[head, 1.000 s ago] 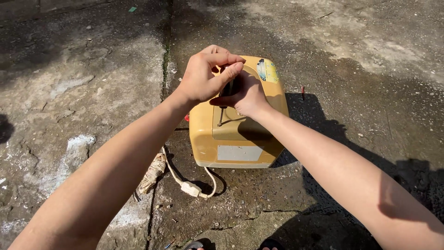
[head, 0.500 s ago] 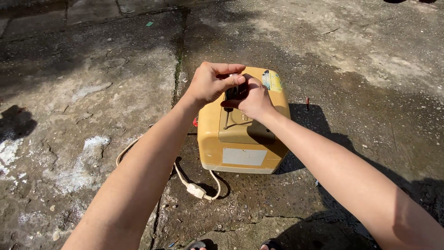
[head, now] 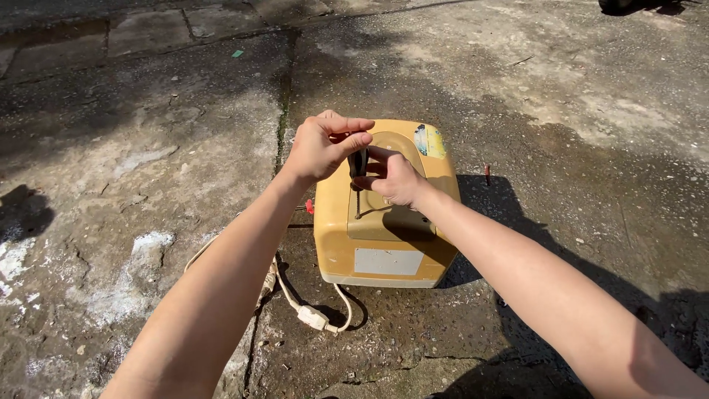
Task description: Disassembling and inspecting a small water heater unit using a screwdriver on an outdoor concrete surface.
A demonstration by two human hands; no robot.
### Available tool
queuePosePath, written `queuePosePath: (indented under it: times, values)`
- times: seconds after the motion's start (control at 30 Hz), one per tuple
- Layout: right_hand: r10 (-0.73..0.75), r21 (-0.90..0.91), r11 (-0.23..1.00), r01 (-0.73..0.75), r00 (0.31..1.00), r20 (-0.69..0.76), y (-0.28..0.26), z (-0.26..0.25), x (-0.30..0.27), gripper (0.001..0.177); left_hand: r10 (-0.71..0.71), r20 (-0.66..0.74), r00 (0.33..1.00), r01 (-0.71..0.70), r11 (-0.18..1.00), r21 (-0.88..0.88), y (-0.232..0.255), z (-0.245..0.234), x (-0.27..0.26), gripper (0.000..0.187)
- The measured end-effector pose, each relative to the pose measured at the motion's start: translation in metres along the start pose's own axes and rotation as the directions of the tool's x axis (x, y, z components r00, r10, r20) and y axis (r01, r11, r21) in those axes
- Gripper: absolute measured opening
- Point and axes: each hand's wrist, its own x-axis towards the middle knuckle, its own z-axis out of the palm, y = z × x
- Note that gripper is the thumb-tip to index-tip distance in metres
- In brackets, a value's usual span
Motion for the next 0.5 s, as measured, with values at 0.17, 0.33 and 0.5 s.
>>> queuePosePath:
  times: [0.17,0.33,0.5]
  values:
    - [-0.015,-0.145,0.989,0.003,0.996,-0.082,-0.009,-0.003,-0.006,0.040,-0.028,0.086,0.996,0.040,0.989,-0.145,0.012,0.010,-0.007,0.027]
    - [-0.078,-0.090,0.993,0.071,0.994,-0.073,-0.013,0.002,-0.007,0.050,0.069,-0.017,0.997,-0.070,0.996,-0.046,0.017,0.009,-0.003,0.026]
    - [-0.016,0.003,1.000,0.016,0.999,-0.028,-0.012,-0.003,-0.013,0.048,0.053,0.102,0.993,-0.055,0.998,0.019,0.015,0.006,-0.007,0.026]
